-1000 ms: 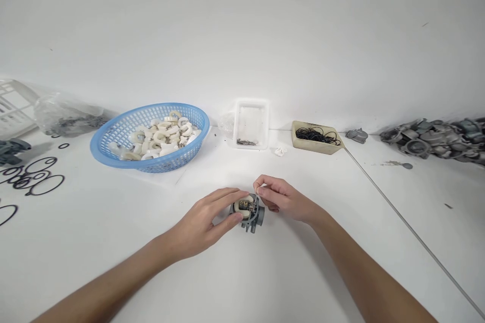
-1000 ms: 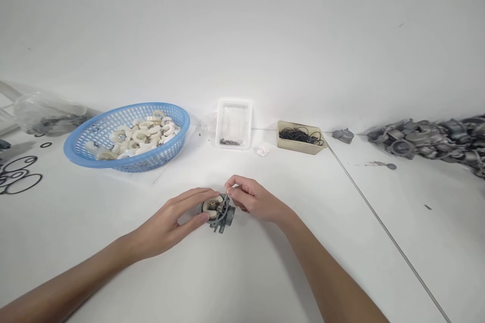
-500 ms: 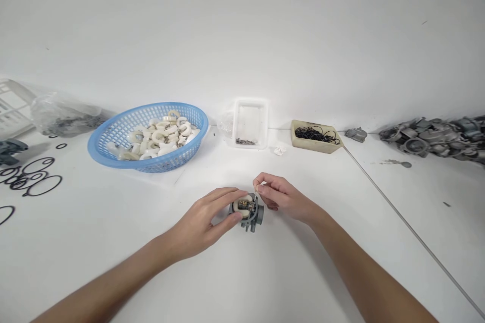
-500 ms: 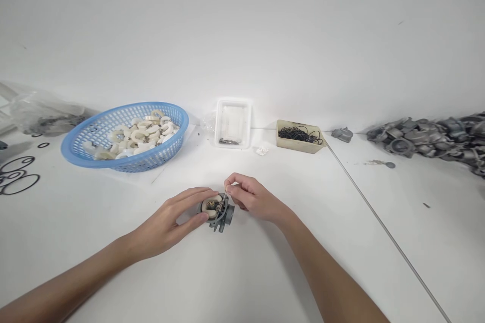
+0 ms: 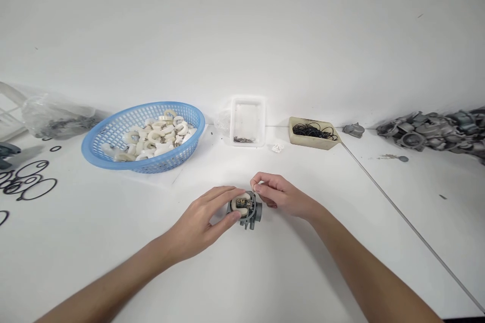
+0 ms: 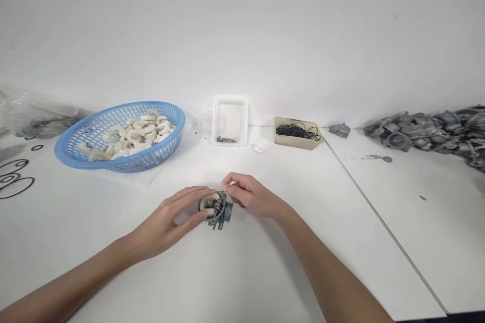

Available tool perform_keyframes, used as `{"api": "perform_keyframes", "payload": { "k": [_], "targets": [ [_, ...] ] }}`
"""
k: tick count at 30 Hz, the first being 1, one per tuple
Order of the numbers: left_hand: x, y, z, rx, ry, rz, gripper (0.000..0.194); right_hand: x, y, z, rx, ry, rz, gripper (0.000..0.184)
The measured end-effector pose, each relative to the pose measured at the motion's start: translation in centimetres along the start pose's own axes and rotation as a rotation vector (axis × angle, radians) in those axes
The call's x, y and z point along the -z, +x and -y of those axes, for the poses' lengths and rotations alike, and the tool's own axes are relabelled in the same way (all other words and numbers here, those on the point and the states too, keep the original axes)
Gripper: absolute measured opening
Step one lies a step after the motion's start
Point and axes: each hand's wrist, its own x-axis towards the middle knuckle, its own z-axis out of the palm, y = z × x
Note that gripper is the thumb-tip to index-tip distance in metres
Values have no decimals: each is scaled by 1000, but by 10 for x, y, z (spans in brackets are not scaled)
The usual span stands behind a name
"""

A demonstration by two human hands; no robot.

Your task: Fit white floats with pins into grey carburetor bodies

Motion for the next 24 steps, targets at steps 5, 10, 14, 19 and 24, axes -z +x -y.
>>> {"api": "perform_keyframes", "payload": {
  "k": [5,10,14,19,24],
  "targets": [
    [-1,-1,-1,4,20,-9,38,-1,2,0,-9,2,7,33],
    [-1,-1,0,1,17,2,37,0,2,-1,-4,-29,4,33],
    [-1,-1,1,-3,8,6,38,0,1,-2,6,-37,-16,31],
    [-1,-1,0,-6,-5,6,38,0,2,-3,-1,-49,-40,27],
    [0,-1,0,7,-18,16,37,2,1,-2,-5,-48,-36,26]
  ]
}}
